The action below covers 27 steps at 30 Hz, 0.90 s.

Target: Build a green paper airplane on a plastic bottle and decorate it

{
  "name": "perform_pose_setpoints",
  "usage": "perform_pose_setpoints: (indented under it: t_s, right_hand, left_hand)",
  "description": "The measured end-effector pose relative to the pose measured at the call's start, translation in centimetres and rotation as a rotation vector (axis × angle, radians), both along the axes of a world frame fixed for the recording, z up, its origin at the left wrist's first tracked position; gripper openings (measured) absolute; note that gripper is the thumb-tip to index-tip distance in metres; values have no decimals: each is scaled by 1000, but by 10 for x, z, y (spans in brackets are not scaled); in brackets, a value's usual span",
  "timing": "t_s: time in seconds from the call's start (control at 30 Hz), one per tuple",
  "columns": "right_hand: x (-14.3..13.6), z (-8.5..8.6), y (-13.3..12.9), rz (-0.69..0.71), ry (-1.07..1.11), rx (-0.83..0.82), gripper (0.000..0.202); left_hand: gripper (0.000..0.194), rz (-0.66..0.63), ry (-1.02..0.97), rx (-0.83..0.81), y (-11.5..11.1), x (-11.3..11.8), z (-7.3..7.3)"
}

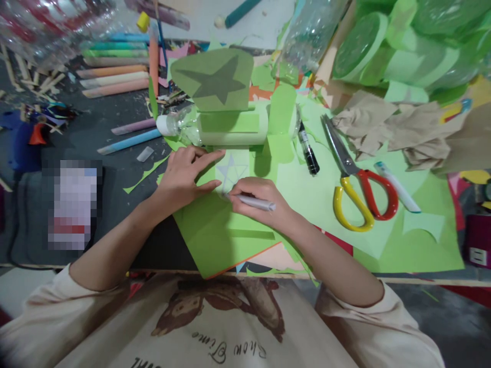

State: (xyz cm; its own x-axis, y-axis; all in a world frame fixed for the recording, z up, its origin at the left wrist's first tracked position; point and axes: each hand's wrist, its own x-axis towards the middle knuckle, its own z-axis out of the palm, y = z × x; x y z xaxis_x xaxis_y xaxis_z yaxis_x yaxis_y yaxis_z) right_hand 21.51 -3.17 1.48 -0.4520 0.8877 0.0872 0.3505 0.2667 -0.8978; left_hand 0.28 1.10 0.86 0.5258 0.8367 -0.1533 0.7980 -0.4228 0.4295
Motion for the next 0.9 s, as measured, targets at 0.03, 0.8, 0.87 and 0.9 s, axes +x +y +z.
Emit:
perform_pose_setpoints:
  t_s: [0.03, 0.8, 0.87, 0.9]
  right_hand:
    - [0, 0, 0, 1, 3, -2, 18]
    - [4, -8, -2, -236, 115, -118, 12]
    - [4, -8, -2, -247, 108, -132, 12]
    - [3, -8, -2, -251, 104, -141, 12]
  left_hand:
    - [60, 2, 4, -6, 0, 0, 0]
    - [60, 20, 37, -51, 1, 3, 5]
    - [60, 22, 39, -53, 1, 3, 5]
    - [60, 22, 37, -51, 1, 3, 6]
